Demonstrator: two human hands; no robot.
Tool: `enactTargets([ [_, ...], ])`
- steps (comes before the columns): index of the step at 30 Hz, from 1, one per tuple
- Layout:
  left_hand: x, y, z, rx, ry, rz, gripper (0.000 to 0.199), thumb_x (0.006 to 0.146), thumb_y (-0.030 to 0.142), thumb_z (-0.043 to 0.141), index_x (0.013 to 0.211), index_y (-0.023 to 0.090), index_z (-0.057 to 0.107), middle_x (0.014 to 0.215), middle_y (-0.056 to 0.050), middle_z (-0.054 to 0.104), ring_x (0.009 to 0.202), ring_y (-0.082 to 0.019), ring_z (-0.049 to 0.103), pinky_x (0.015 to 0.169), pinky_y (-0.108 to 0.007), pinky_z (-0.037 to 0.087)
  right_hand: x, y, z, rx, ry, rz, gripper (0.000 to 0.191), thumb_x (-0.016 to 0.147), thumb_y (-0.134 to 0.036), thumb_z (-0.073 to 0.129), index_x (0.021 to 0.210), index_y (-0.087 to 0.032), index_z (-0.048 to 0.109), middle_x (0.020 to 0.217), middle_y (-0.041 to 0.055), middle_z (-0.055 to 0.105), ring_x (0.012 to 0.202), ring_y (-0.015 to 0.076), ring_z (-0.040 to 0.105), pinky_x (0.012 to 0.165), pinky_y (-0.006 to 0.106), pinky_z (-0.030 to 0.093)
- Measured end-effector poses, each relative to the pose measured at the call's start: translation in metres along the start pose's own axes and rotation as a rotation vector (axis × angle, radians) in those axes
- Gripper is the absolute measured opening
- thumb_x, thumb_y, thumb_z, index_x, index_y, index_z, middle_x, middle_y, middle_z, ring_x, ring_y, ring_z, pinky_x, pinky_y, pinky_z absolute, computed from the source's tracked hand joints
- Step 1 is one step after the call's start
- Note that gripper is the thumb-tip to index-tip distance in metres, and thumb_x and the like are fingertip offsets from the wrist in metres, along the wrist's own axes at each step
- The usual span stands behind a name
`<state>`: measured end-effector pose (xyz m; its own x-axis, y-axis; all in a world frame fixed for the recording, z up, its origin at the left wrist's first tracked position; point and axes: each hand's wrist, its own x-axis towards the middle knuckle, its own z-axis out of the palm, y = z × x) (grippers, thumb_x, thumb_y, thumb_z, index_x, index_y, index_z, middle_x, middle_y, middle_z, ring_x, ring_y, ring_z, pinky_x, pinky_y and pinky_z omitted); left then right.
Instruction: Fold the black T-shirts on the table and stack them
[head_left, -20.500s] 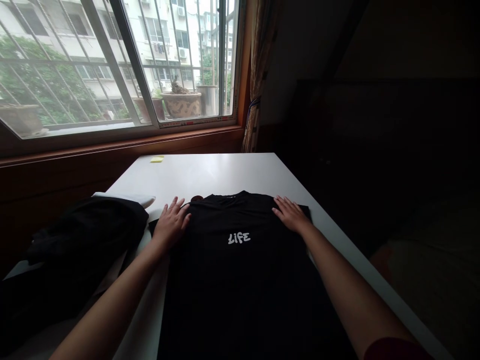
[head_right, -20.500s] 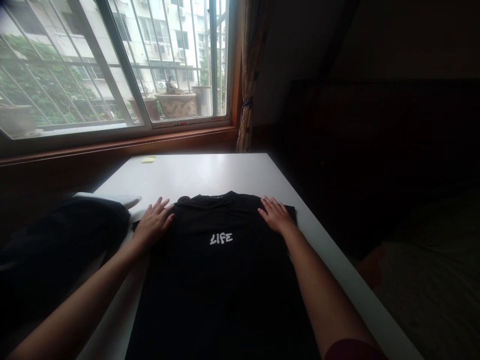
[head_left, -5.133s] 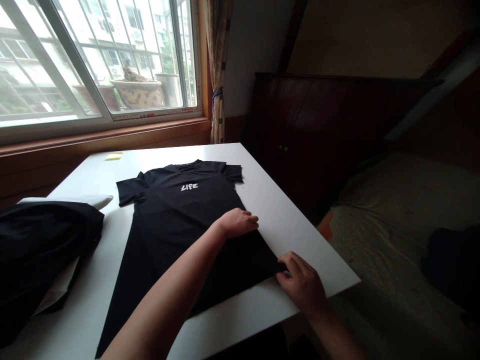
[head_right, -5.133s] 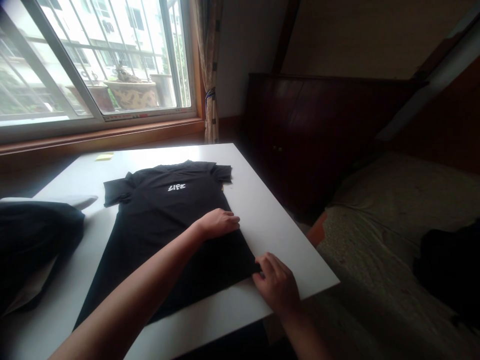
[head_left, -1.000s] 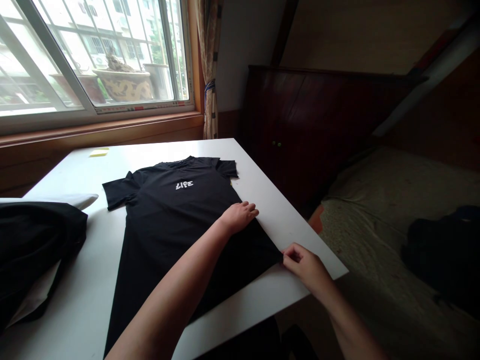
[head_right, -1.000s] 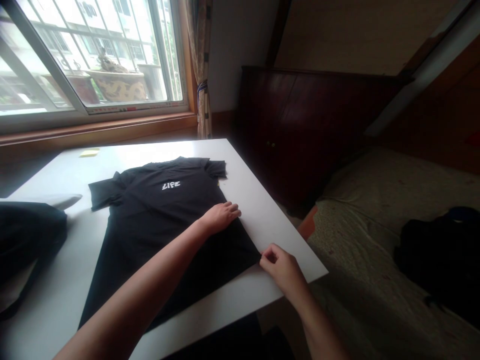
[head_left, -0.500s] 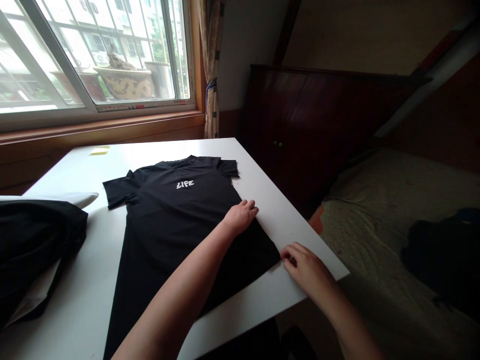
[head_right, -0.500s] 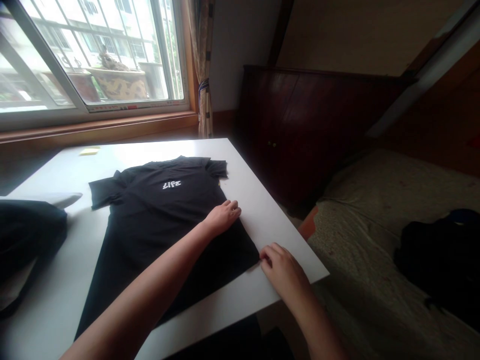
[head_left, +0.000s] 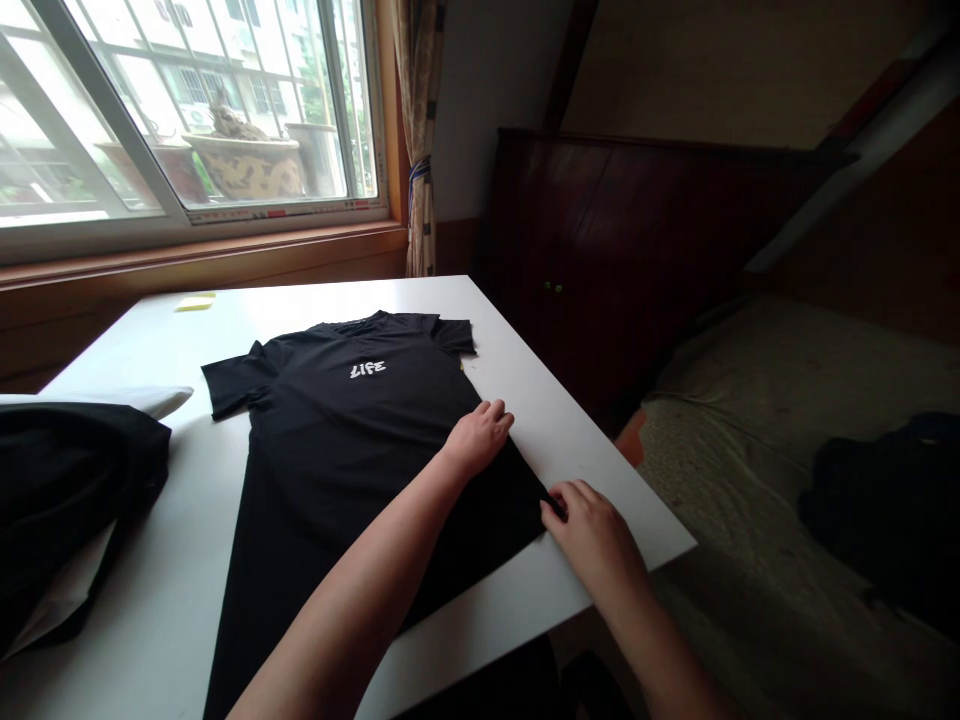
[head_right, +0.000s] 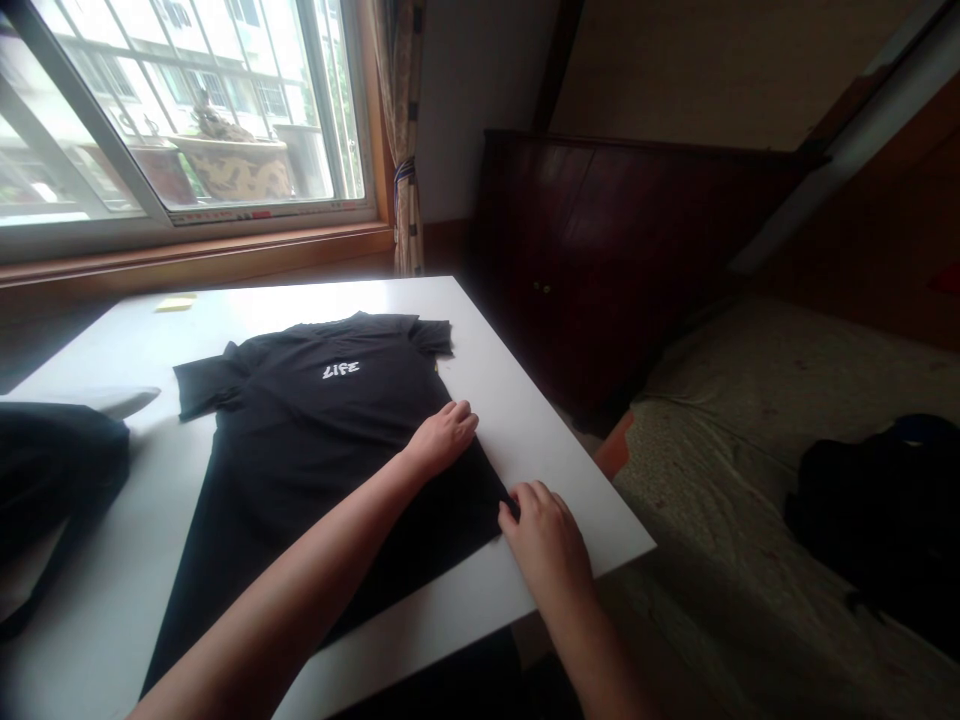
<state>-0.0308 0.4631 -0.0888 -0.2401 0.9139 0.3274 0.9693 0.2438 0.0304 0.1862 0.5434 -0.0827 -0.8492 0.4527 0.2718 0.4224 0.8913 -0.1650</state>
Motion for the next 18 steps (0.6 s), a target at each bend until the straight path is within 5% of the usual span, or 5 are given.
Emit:
enactTargets([
  [4,-0.002,0.003,0.001,-0.005,0.021,-0.010,0.019,0.105,0.021,0.042,0.101,0.018,0.060,0.106,-0.009,0.057,0.094,-0.022,0.053,0.076,-0.032,0.052,0.000,-0.001,-0.002,-0.059,-0.037,0.031,0.011,0.090,-0.020,0.058,0.083,-0.022,0.067,0.085,0.0038,0.069,0.077,0.0210,0.067,0.068,0.032,0.045],
  [9,-0.002,0.005,0.003,-0.020,0.042,-0.020,0.019,0.104,0.021,0.042,0.098,0.017,0.060,0.103,-0.009,0.058,0.093,-0.023,0.053,0.075,-0.033,0.051,-0.001,-0.006,-0.005,-0.075,0.015,0.010,0.023,0.088,-0.018,0.059,0.110,-0.023,0.066,0.104,0.0048,0.068,0.081,0.0202,0.068,0.066,0.031,0.046],
  [18,-0.017,0.003,-0.007,-0.092,0.032,0.110,0.015,0.100,0.028,0.055,0.101,0.017,0.065,0.103,-0.008,0.062,0.097,-0.022,0.057,0.089,-0.035,0.051,-0.008,0.008,0.001,-0.013,0.057,-0.017,0.017,0.095,-0.022,0.053,0.093,-0.023,0.070,0.092,0.0042,0.069,0.077,0.0186,0.066,0.067,0.029,0.044],
])
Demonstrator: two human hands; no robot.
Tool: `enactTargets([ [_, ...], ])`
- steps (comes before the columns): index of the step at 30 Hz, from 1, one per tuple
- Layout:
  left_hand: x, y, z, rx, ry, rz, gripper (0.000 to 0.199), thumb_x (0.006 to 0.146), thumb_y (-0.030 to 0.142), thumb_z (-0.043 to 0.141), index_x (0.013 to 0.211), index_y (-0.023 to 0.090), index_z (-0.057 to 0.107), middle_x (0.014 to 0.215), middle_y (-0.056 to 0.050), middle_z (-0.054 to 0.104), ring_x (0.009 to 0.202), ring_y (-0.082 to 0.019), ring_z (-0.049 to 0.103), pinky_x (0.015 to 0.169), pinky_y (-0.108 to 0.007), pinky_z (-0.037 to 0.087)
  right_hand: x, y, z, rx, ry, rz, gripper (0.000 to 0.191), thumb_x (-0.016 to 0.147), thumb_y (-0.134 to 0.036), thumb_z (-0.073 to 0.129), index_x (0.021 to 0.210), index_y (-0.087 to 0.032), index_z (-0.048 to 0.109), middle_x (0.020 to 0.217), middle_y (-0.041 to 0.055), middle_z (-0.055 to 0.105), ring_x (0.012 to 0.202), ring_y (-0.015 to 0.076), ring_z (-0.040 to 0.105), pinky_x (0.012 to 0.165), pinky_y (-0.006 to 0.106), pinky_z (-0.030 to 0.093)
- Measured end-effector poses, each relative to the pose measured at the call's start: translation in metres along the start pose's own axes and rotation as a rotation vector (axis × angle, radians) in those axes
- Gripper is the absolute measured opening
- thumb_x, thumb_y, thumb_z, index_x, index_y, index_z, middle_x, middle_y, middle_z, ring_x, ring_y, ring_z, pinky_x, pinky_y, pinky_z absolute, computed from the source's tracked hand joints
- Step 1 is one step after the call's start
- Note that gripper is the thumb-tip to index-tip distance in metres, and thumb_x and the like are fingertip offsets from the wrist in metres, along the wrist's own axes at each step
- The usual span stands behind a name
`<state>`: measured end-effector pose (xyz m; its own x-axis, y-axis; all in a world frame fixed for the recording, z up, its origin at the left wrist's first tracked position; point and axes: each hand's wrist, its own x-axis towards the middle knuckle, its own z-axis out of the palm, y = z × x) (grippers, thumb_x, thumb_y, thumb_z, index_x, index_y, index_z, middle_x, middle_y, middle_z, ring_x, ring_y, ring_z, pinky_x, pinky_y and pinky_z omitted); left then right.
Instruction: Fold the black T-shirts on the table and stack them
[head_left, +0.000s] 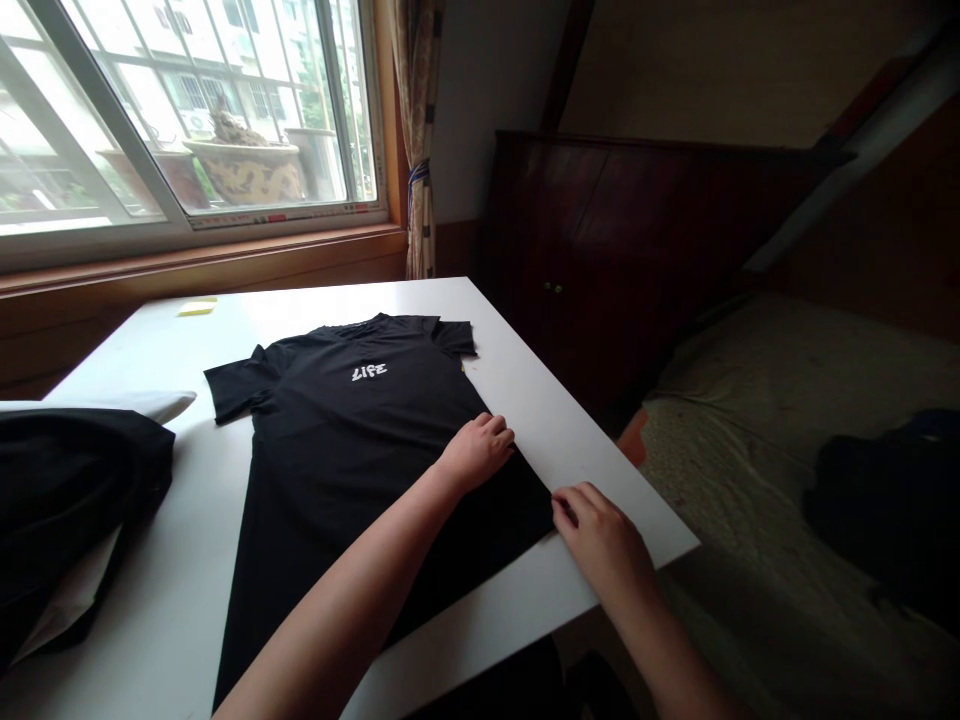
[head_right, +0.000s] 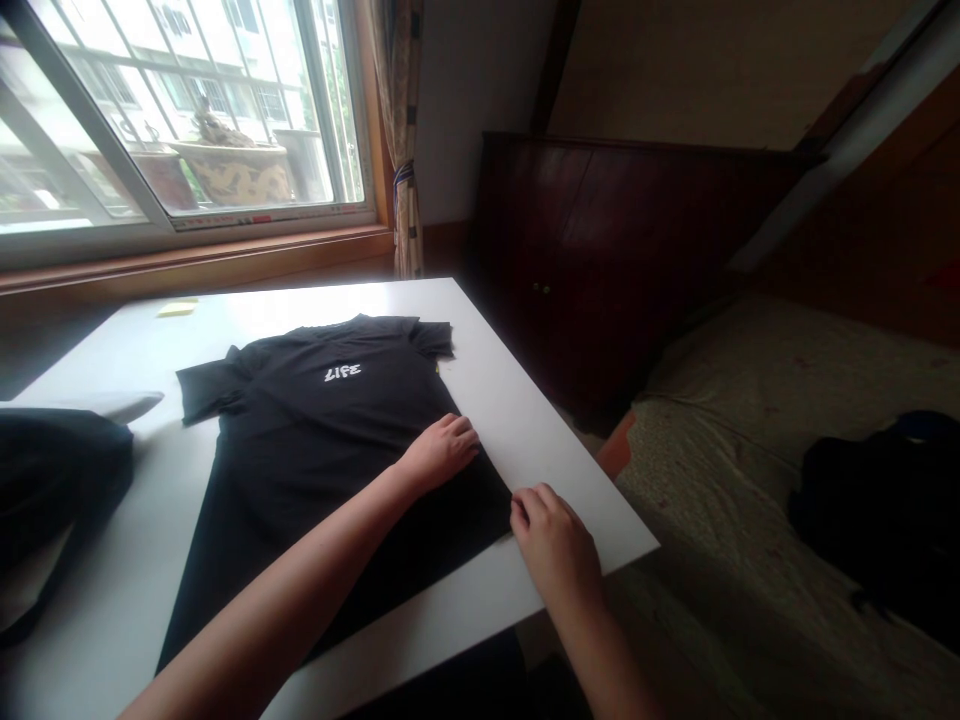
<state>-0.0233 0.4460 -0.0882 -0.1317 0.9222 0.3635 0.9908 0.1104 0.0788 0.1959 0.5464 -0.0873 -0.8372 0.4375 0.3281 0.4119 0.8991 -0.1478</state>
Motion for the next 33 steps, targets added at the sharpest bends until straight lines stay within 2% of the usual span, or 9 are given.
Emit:
enactTargets([
  [6,-0.021,0.005,-0.012,-0.062,-0.039,0.182,0.027,0.105,0.028,0.045,0.114,0.018,0.068,0.108,-0.007,0.067,0.104,-0.018,0.060,0.099,-0.031,0.048,-0.004,0.008,0.003,0.070,0.000,0.043,0.020,0.095,-0.026,0.053,0.092,-0.024,0.072,0.093,0.0043,0.071,0.076,0.0184,0.066,0.068,0.029,0.045],
  [10,-0.030,0.014,-0.018,-0.111,-0.059,0.237,0.032,0.103,0.034,0.050,0.129,0.024,0.066,0.123,-0.007,0.065,0.114,-0.021,0.058,0.108,-0.037,0.043,-0.002,0.011,0.002,0.111,0.002,0.051,0.021,0.095,-0.025,0.052,0.091,-0.023,0.072,0.092,0.0047,0.072,0.074,0.0186,0.066,0.068,0.030,0.046],
  [14,-0.033,0.021,-0.021,-0.119,-0.076,0.237,0.037,0.101,0.040,0.052,0.135,0.028,0.063,0.134,-0.008,0.060,0.125,-0.025,0.053,0.116,-0.044,0.036,-0.001,0.013,0.001,0.159,0.025,0.062,0.019,0.094,-0.025,0.052,0.090,-0.023,0.071,0.090,0.0046,0.072,0.072,0.0184,0.066,0.068,0.030,0.046],
  [19,-0.034,0.022,-0.017,-0.120,-0.076,0.221,0.038,0.103,0.040,0.048,0.137,0.029,0.061,0.139,-0.007,0.058,0.131,-0.025,0.050,0.119,-0.045,0.032,-0.003,0.013,0.001,0.194,0.009,0.065,0.013,0.092,-0.030,0.059,0.089,-0.023,0.069,0.088,0.0031,0.071,0.074,0.0185,0.067,0.070,0.030,0.046],
  [25,-0.035,0.026,-0.016,-0.063,-0.069,0.219,0.043,0.103,0.043,0.047,0.144,0.031,0.055,0.140,-0.007,0.057,0.131,-0.026,0.049,0.118,-0.048,0.031,-0.005,0.012,0.007,0.115,0.022,0.073,0.011,0.088,-0.029,0.060,0.087,-0.022,0.068,0.085,0.0030,0.070,0.071,0.0183,0.064,0.066,0.030,0.044],
  [33,-0.032,0.033,-0.017,-0.029,-0.065,0.190,0.043,0.103,0.045,0.047,0.144,0.033,0.053,0.140,-0.006,0.057,0.129,-0.027,0.049,0.116,-0.050,0.033,-0.002,0.007,0.000,0.086,-0.036,0.102,0.017,0.088,-0.028,0.056,0.078,-0.023,0.069,0.081,0.0029,0.070,0.068,0.0185,0.062,0.062,0.030,0.040],
])
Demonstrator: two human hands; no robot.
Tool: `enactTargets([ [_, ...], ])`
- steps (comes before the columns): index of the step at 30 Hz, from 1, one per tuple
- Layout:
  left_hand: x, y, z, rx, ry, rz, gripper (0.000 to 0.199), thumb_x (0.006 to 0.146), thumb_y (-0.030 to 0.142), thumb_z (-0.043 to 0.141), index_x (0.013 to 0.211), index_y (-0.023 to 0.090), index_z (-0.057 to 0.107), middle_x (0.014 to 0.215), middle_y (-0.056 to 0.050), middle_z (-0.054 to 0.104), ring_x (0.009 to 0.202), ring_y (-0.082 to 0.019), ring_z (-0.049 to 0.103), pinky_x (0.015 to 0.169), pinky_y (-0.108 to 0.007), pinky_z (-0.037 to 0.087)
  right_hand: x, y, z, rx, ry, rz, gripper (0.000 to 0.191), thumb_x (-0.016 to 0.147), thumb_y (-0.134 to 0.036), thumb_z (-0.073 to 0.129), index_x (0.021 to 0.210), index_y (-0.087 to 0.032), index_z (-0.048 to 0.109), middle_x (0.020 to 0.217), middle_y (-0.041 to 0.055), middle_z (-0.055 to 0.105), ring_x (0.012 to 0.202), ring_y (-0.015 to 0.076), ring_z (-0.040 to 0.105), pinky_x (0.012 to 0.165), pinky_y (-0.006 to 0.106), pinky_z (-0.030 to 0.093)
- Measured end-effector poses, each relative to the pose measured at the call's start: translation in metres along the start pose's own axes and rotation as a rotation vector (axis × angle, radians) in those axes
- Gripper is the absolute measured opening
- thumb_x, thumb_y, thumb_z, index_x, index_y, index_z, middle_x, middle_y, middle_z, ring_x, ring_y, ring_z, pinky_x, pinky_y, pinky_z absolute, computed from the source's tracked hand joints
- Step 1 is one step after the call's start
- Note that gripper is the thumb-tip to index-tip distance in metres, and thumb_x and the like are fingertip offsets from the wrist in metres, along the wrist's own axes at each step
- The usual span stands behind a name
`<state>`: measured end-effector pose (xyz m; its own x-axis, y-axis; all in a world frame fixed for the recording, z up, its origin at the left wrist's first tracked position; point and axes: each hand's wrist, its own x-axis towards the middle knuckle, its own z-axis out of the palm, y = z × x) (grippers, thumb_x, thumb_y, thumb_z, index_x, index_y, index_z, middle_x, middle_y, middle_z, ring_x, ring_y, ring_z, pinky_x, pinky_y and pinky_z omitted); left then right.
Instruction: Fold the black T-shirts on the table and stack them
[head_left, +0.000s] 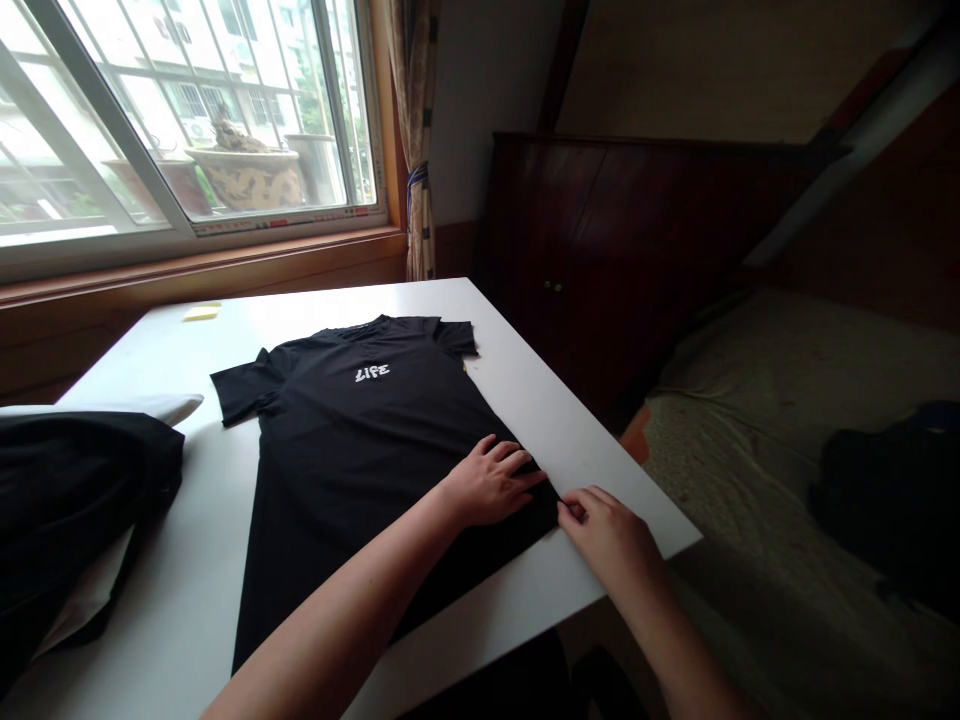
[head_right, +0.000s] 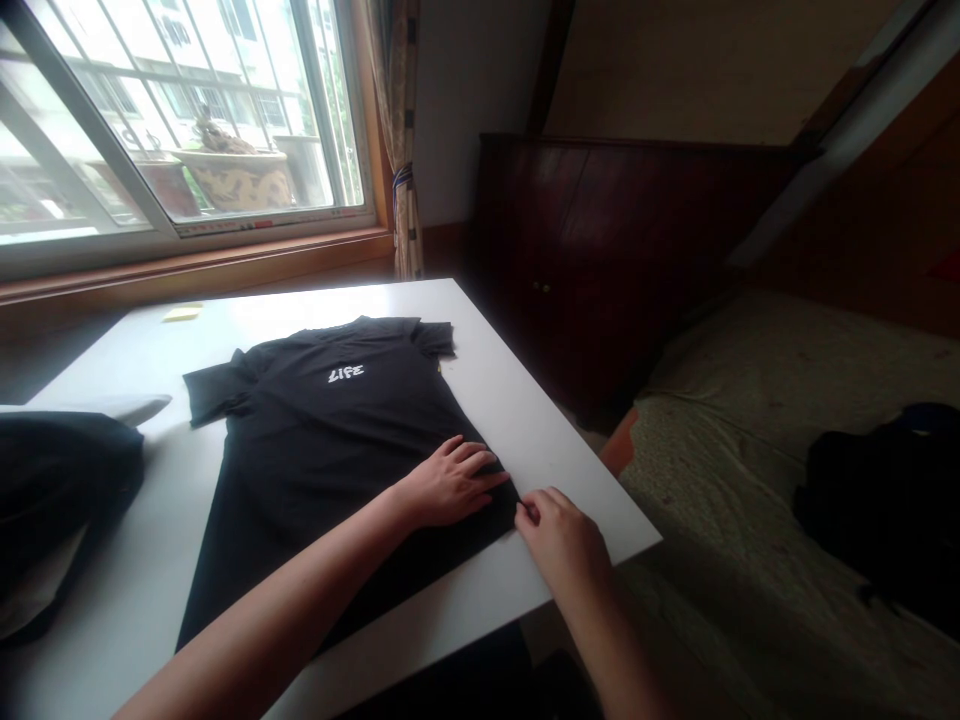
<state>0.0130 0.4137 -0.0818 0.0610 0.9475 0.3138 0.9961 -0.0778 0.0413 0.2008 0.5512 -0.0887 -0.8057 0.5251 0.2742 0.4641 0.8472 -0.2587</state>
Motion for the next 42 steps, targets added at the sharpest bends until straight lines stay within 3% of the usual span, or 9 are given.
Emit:
enactTargets([
  [6,0.002,0.002,-0.003,0.017,-0.015,-0.027,0.035,0.103,0.038,0.047,0.132,0.022,0.060,0.138,-0.010,0.059,0.125,-0.027,0.053,0.113,-0.047,0.037,0.000,0.011,0.003,0.114,-0.002,0.065,0.017,0.087,-0.031,0.054,0.082,-0.023,0.068,0.077,0.0035,0.070,0.070,0.0202,0.064,0.065,0.031,0.043],
  [11,0.001,0.001,-0.003,0.008,-0.018,0.001,0.036,0.103,0.036,0.046,0.136,0.027,0.059,0.139,-0.007,0.059,0.127,-0.027,0.051,0.113,-0.049,0.036,-0.003,0.013,0.005,0.123,0.059,0.048,0.013,0.088,-0.030,0.056,0.093,-0.022,0.063,0.080,0.0031,0.066,0.072,0.0204,0.063,0.065,0.030,0.044],
  [19,0.002,0.002,-0.002,0.057,-0.024,0.019,0.040,0.102,0.039,0.048,0.141,0.032,0.056,0.144,-0.006,0.056,0.129,-0.028,0.050,0.112,-0.052,0.035,-0.003,0.007,-0.001,-0.013,0.059,-0.106,0.017,0.091,-0.024,0.055,0.079,-0.023,0.067,0.083,0.0045,0.067,0.077,0.0199,0.063,0.071,0.030,0.044],
  [26,0.006,0.006,-0.001,0.037,-0.016,-0.017,0.040,0.103,0.043,0.045,0.140,0.032,0.056,0.142,-0.006,0.056,0.126,-0.030,0.049,0.110,-0.053,0.036,0.006,0.000,-0.009,-0.166,-0.089,-0.025,0.011,0.085,-0.021,0.061,0.074,-0.024,0.064,0.079,0.0022,0.071,0.071,0.0198,0.064,0.060,0.030,0.035],
  [30,0.015,0.004,-0.005,0.048,-0.035,0.003,0.034,0.104,0.042,0.045,0.132,0.032,0.061,0.128,-0.006,0.062,0.115,-0.027,0.055,0.100,-0.047,0.043,0.011,-0.010,-0.013,-0.232,-0.142,0.053,0.011,0.083,-0.020,0.061,0.073,-0.023,0.064,0.078,0.0040,0.073,0.063,0.0192,0.063,0.055,0.031,0.028],
  [34,0.027,-0.002,-0.007,0.097,-0.052,0.052,0.026,0.105,0.034,0.046,0.109,0.025,0.070,0.106,-0.006,0.067,0.095,-0.023,0.061,0.076,-0.036,0.048,0.013,-0.010,-0.014,-0.259,-0.178,0.080,0.015,0.085,-0.021,0.058,0.072,-0.023,0.066,0.076,0.0058,0.074,0.061,0.0205,0.064,0.054,0.031,0.027],
  [38,0.039,-0.010,-0.008,0.137,-0.066,0.084,0.024,0.103,0.024,0.050,0.090,0.019,0.069,0.092,-0.007,0.067,0.077,-0.019,0.061,0.062,-0.032,0.043,0.014,0.002,-0.015,-0.125,-0.187,0.066,0.015,0.083,-0.021,0.058,0.073,-0.023,0.069,0.077,0.0055,0.075,0.066,0.0212,0.066,0.057,0.030,0.034],
  [42,0.047,-0.017,-0.008,0.155,-0.055,0.126,0.019,0.100,0.019,0.053,0.088,0.018,0.068,0.091,-0.007,0.067,0.081,-0.020,0.061,0.065,-0.033,0.042,0.013,0.019,-0.014,0.211,-0.239,0.199,0.016,0.081,-0.030,0.059,0.078,-0.023,0.072,0.075,0.0035,0.075,0.072,0.0221,0.069,0.065,0.030,0.043],
])
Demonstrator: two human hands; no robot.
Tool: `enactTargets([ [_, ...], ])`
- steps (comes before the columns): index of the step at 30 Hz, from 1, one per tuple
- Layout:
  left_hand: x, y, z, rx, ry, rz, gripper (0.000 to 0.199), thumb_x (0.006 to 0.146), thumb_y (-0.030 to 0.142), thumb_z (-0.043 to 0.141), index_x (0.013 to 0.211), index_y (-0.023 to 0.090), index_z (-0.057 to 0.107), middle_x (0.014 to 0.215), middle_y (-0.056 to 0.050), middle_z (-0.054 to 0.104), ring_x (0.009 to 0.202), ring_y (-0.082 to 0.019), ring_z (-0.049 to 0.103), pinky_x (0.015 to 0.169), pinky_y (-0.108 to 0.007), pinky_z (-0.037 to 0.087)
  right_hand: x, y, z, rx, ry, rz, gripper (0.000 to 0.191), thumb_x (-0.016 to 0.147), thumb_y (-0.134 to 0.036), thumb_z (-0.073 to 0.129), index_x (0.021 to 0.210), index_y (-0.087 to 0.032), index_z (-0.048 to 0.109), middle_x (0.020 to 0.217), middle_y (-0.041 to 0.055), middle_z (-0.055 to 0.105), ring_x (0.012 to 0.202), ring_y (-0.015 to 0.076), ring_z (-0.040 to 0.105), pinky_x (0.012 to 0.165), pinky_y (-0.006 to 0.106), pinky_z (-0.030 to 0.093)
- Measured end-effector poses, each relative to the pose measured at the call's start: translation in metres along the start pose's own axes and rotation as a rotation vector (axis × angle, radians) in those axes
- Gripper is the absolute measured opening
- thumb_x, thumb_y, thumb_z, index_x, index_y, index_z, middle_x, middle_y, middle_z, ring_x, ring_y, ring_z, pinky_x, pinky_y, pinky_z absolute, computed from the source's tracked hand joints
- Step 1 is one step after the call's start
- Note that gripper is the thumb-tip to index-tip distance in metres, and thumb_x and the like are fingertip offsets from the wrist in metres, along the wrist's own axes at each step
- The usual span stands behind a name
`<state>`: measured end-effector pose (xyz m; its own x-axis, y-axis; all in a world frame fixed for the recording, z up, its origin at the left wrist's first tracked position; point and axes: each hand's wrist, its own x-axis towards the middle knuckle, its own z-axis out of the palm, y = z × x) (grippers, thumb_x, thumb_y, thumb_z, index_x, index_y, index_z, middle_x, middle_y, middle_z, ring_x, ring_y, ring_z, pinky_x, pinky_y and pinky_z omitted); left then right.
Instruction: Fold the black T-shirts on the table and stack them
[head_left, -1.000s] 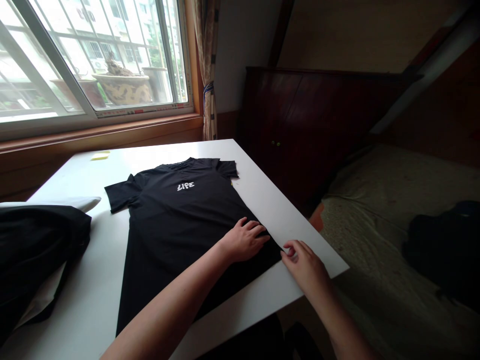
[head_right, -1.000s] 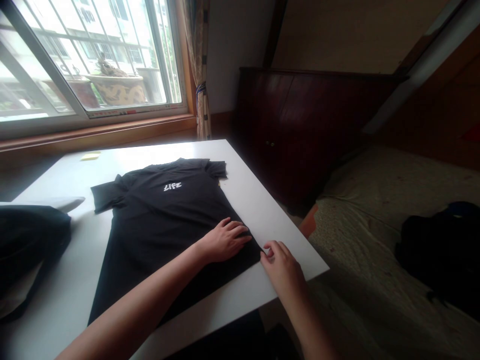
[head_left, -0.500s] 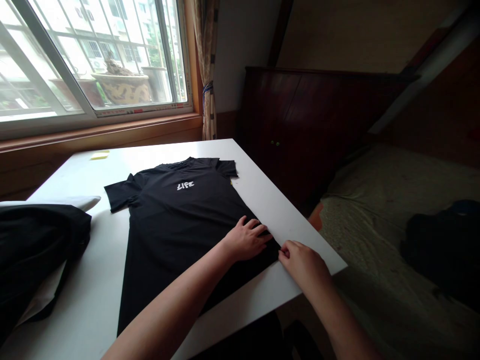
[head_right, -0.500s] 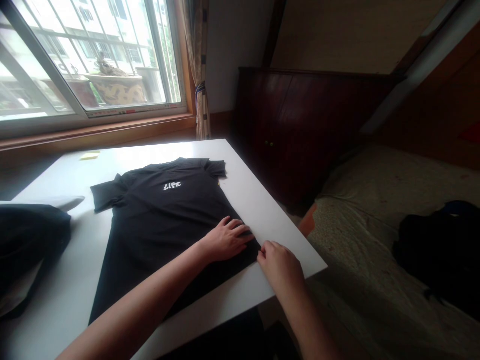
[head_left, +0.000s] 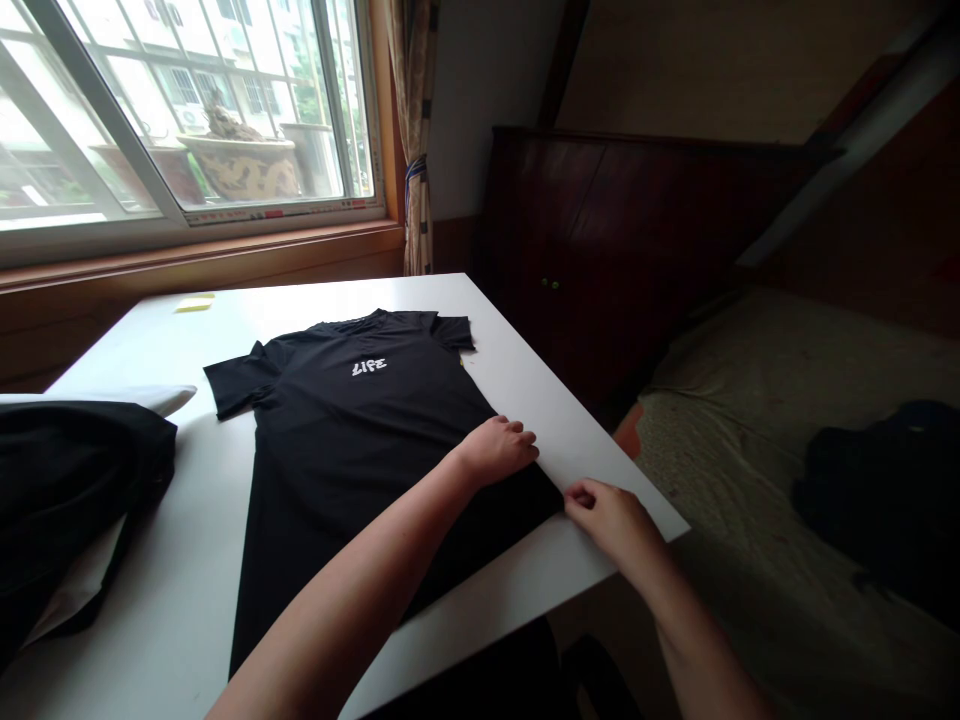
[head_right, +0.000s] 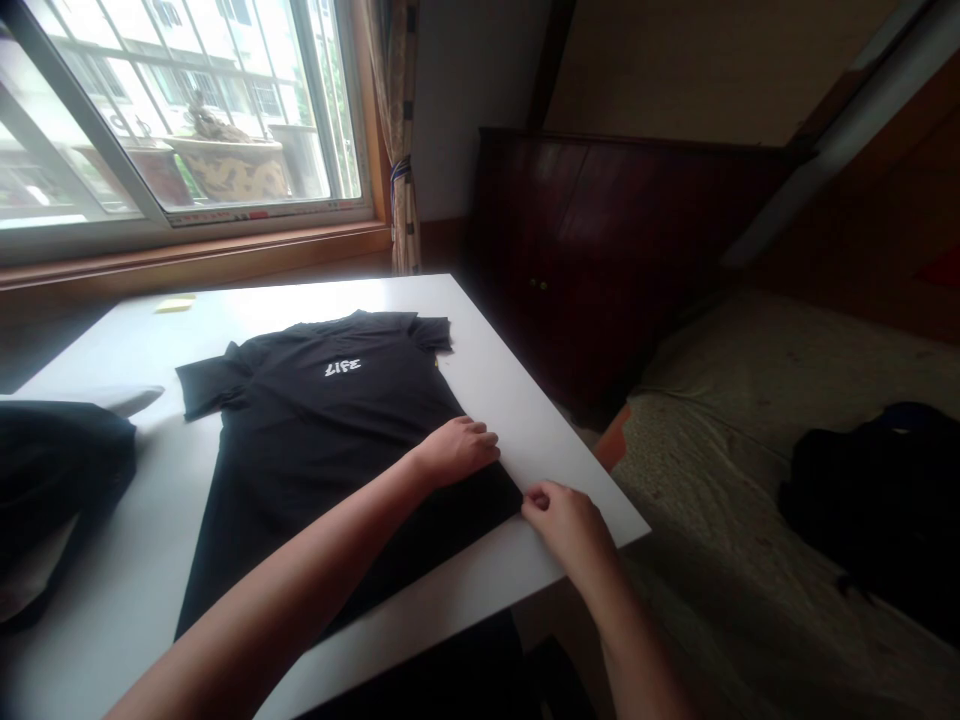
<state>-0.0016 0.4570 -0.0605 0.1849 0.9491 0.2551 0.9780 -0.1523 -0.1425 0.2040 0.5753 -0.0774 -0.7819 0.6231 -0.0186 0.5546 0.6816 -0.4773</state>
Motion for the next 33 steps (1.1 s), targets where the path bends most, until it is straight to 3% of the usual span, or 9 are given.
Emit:
enactTargets([
  [4,0.004,-0.005,0.001,0.021,0.012,0.055,0.021,0.102,0.020,0.050,0.088,0.019,0.067,0.094,-0.007,0.067,0.083,-0.021,0.059,0.066,-0.034,0.041,0.000,0.013,-0.001,0.256,-0.066,0.064,0.028,0.080,-0.043,0.057,0.083,-0.020,0.072,0.075,0.0042,0.074,0.073,0.0231,0.069,0.067,0.030,0.046],
  [7,0.007,-0.007,0.001,0.036,0.012,0.083,0.024,0.102,0.019,0.048,0.086,0.018,0.066,0.096,-0.008,0.067,0.084,-0.021,0.059,0.067,-0.035,0.040,-0.002,0.015,-0.002,0.288,-0.090,0.053,0.031,0.080,-0.046,0.056,0.085,-0.020,0.071,0.075,0.0042,0.073,0.072,0.0229,0.068,0.067,0.030,0.046],
  [13,0.014,-0.009,0.002,0.050,-0.005,0.109,0.026,0.103,0.019,0.046,0.087,0.017,0.065,0.097,-0.009,0.066,0.087,-0.021,0.058,0.069,-0.036,0.040,-0.004,0.007,-0.001,0.089,-0.028,-0.026,0.018,0.079,-0.035,0.055,0.080,-0.023,0.070,0.076,0.0029,0.072,0.075,0.0225,0.067,0.071,0.031,0.045],
  [22,0.024,-0.007,0.000,0.046,-0.059,0.033,0.021,0.102,0.017,0.047,0.094,0.015,0.066,0.101,-0.010,0.065,0.088,-0.022,0.059,0.065,-0.035,0.042,0.012,0.002,0.008,-0.046,0.152,-0.174,0.015,0.087,-0.029,0.055,0.086,-0.022,0.068,0.088,0.0038,0.071,0.077,0.0202,0.066,0.074,0.031,0.046],
  [33,0.031,-0.006,-0.002,0.048,-0.073,-0.014,0.024,0.101,0.017,0.047,0.092,0.015,0.069,0.106,-0.012,0.065,0.100,-0.024,0.056,0.068,-0.034,0.043,0.020,-0.023,0.013,-0.291,0.173,-0.143,0.010,0.091,-0.025,0.063,0.083,-0.023,0.069,0.089,0.0020,0.071,0.075,0.0176,0.064,0.061,0.030,0.036],
])
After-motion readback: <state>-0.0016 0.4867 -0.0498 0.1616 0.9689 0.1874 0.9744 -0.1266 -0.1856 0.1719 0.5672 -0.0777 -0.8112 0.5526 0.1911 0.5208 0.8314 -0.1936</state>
